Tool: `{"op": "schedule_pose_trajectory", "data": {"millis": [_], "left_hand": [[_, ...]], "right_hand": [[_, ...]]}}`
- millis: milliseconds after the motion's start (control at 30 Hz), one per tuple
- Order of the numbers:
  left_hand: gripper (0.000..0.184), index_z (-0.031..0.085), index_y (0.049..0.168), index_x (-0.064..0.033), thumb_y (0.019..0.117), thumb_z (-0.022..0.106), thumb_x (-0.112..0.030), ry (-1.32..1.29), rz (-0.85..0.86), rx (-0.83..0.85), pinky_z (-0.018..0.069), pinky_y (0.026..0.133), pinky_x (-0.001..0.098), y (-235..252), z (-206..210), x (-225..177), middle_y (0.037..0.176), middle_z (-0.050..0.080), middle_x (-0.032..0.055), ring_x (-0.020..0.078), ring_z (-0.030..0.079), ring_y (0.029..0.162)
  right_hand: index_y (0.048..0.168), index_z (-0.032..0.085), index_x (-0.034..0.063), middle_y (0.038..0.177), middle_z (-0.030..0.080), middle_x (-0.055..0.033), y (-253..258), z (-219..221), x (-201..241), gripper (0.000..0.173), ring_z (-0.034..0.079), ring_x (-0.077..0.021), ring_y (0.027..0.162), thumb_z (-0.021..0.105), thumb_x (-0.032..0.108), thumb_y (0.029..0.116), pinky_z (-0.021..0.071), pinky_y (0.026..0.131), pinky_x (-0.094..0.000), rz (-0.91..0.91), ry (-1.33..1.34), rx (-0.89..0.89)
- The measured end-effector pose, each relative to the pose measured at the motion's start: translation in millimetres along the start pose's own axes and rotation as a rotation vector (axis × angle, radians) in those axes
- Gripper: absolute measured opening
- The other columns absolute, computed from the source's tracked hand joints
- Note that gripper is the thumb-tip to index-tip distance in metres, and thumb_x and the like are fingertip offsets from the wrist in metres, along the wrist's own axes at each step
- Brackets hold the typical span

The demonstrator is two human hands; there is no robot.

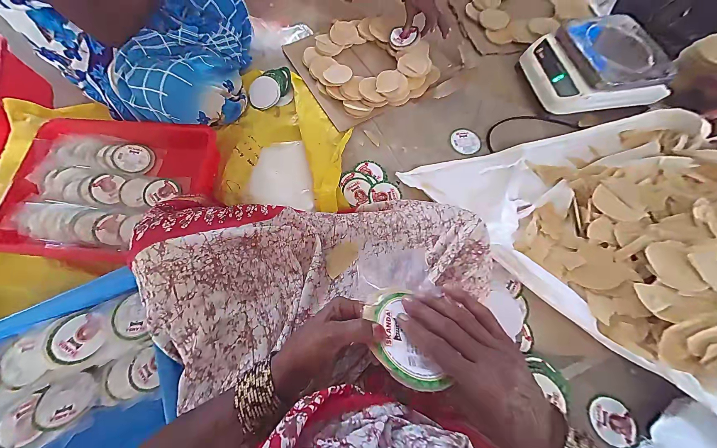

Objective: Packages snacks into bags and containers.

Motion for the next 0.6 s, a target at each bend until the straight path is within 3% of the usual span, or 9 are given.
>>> {"op": "schedule_pose_trajectory", "data": {"millis": [67,100,133,167,233,267,367,467,600], "left_hand": [[0.047,0.075,0.092,-0.0163,0.1061,0.045,-0.049,0.167,0.165,0.039,0.0557,0.08,0.0208,-2,3,-12,0.083,0.074,-0.0085,-0.0012,0.068,0.081],[0.06,0.073,0.09,-0.013,0.1046,0.038,-0.059,0.316,0.295,-0.027,0.0547,0.08,0.021,-5,0,-20,0.081,0.073,-0.0073,-0.001,0.067,0.081],[0.061,0.07,0.09,-0.0113,0.1044,0.037,-0.06,0.473,0.426,-0.135,0.0535,0.081,0.0206,-9,-4,-31,0.083,0.07,-0.0064,-0.0012,0.065,0.084],[0.055,0.069,0.096,-0.0097,0.1043,0.043,-0.057,0.616,0.53,-0.249,0.0522,0.086,0.0221,-13,-9,-40,0.092,0.069,-0.0038,0.0008,0.064,0.093],[0.045,0.067,0.118,-0.0057,0.1014,0.058,-0.046,0.762,0.598,-0.343,0.0492,0.105,0.0309,-17,-11,-49,0.12,0.068,0.0034,0.0091,0.061,0.119],[0.039,0.067,0.12,-0.0041,0.1004,0.063,-0.038,0.758,0.592,-0.336,0.05,0.105,0.0309,-16,-8,-51,0.121,0.069,0.0037,0.0089,0.062,0.119],[0.019,0.07,0.099,0.0018,0.1003,0.064,-0.016,0.631,0.553,-0.277,0.0559,0.088,0.0223,-13,5,-49,0.095,0.073,0.0014,0.0018,0.067,0.094],[0.018,0.07,0.096,0.0039,0.1004,0.063,-0.012,0.578,0.473,-0.28,0.0575,0.08,0.0201,-12,9,-46,0.088,0.072,0.0006,0.0008,0.067,0.085],[0.019,0.071,0.097,0.0051,0.0994,0.064,-0.012,0.619,0.428,-0.282,0.0568,0.074,0.0178,-12,9,-40,0.084,0.072,0.001,-0.0009,0.066,0.079]], "right_hand": [[0.114,0.067,0.0137,0.112,0.075,-0.0043,4,-6,-3,0.024,0.068,-0.0145,0.112,0.044,0.014,0.1045,0.0503,0.103,-0.0278,0.011,0.077,-0.154],[0.113,0.067,0.0115,0.108,0.076,-0.0044,5,-9,-8,0.023,0.07,-0.0109,0.107,0.046,0.018,0.1067,0.0546,0.097,-0.0242,0.07,0.195,-0.216],[0.116,0.067,0.0125,0.108,0.075,-0.0013,7,-12,-13,0.021,0.07,-0.0061,0.105,0.053,0.025,0.107,0.0566,0.093,-0.0215,0.156,0.329,-0.269],[0.122,0.065,0.0162,0.112,0.073,0.0047,10,-14,-17,0.024,0.068,-0.0003,0.104,0.061,0.03,0.1036,0.0564,0.091,-0.0176,0.24,0.444,-0.309],[0.142,0.056,0.0248,0.134,0.064,0.0133,17,-13,-20,0.049,0.065,0.0021,0.113,0.072,0.027,0.0965,0.0564,0.095,-0.0173,0.321,0.66,-0.346],[0.146,0.054,0.0273,0.139,0.061,0.0142,19,-10,-19,0.055,0.065,0.0006,0.114,0.074,0.024,0.0944,0.0581,0.094,-0.0181,0.33,0.741,-0.361],[0.135,0.062,0.0236,0.128,0.068,0.0116,23,-3,-13,0.04,0.068,-0.0018,0.11,0.072,0.021,0.0959,0.0586,0.092,-0.0179,0.312,0.793,-0.367],[0.128,0.067,0.0204,0.121,0.071,0.0095,21,0,-14,0.031,0.068,-0.0036,0.109,0.072,0.021,0.0964,0.0581,0.094,-0.0193,0.321,0.829,-0.341],[0.122,0.072,0.0171,0.113,0.075,0.0062,15,9,-15,0.026,0.072,-0.0049,0.098,0.072,0.017,0.0961,0.061,0.085,-0.0202,0.334,0.927,-0.289]]}}
Point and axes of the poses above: each hand's wrist, its own y-axis towards the middle knuckle, its own z-axis out of the palm, x = y × z, the point moved 6 cm from there along y, towards the middle knuckle
